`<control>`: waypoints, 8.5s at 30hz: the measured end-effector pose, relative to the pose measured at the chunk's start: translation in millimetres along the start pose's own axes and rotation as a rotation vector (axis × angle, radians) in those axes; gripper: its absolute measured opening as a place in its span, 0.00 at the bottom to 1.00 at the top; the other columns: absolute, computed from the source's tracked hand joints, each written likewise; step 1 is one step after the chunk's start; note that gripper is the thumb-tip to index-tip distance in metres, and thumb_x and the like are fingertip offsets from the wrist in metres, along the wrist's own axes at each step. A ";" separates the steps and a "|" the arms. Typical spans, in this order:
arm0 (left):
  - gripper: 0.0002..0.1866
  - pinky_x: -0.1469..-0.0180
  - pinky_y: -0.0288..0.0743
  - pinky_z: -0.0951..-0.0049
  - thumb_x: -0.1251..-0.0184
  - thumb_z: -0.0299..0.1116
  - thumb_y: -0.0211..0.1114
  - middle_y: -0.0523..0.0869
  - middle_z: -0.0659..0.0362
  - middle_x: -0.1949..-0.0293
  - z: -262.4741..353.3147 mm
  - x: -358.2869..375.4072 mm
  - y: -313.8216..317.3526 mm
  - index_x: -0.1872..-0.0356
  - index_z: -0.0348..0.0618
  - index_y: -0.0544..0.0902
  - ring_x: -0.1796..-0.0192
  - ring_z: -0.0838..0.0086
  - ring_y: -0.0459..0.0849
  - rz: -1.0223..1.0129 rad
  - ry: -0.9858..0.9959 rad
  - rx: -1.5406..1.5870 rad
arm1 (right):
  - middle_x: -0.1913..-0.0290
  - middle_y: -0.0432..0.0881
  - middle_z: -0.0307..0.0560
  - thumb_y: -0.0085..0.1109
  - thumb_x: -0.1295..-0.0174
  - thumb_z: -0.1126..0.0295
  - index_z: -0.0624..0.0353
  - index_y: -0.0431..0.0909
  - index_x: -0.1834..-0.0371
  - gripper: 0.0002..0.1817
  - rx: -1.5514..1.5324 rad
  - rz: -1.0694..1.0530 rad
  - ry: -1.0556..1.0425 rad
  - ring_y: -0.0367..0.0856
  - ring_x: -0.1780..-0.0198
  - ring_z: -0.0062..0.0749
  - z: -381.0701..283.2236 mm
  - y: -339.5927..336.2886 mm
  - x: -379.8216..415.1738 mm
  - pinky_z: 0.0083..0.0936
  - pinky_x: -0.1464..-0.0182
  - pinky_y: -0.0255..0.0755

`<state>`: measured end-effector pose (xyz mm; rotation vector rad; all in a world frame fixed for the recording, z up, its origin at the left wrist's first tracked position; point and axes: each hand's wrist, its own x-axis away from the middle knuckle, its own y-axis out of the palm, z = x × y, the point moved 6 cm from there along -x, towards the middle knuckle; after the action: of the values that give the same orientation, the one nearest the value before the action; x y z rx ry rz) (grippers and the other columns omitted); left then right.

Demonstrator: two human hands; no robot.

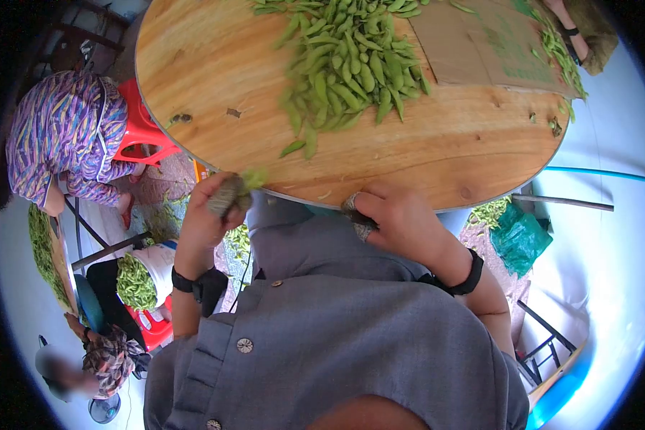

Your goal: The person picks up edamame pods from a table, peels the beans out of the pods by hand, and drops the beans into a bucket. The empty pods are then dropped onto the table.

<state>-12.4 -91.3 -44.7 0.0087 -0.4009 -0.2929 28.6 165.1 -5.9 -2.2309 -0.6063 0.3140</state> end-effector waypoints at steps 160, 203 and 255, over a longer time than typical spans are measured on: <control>0.06 0.65 0.70 0.70 0.41 0.25 0.60 0.78 0.46 0.71 80.5 -30.4 146.1 0.63 0.34 0.77 0.70 0.55 0.77 -0.241 0.836 -0.984 | 0.73 0.76 0.35 0.39 0.34 0.77 0.53 0.61 0.31 0.26 -0.943 0.038 0.484 0.64 0.83 0.11 26.4 -34.4 7.2 0.10 0.82 0.59; 0.12 0.61 0.74 0.57 0.52 0.31 0.67 0.80 0.50 0.68 70.9 20.2 13.0 0.63 0.42 0.82 0.62 0.53 0.80 0.116 0.370 -1.354 | 0.61 0.77 0.51 0.60 0.50 0.72 0.57 0.78 0.57 0.14 0.096 0.203 0.035 0.79 0.63 0.51 -0.5 8.4 -88.5 0.41 0.60 0.75; 0.09 0.68 0.71 0.71 0.34 0.30 0.58 0.79 0.63 0.73 59.6 -29.4 133.5 0.58 0.39 0.82 0.72 0.76 0.76 -0.199 0.843 -1.003 | 0.72 0.76 0.33 0.44 0.37 0.77 0.52 0.71 0.42 0.20 -1.349 0.088 0.514 0.64 0.83 0.13 28.7 1.0 3.8 0.11 0.83 0.56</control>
<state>-24.0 47.9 7.7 -0.7908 0.6171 -0.6252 20.5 184.6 -25.7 -3.3933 -0.4607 -0.8861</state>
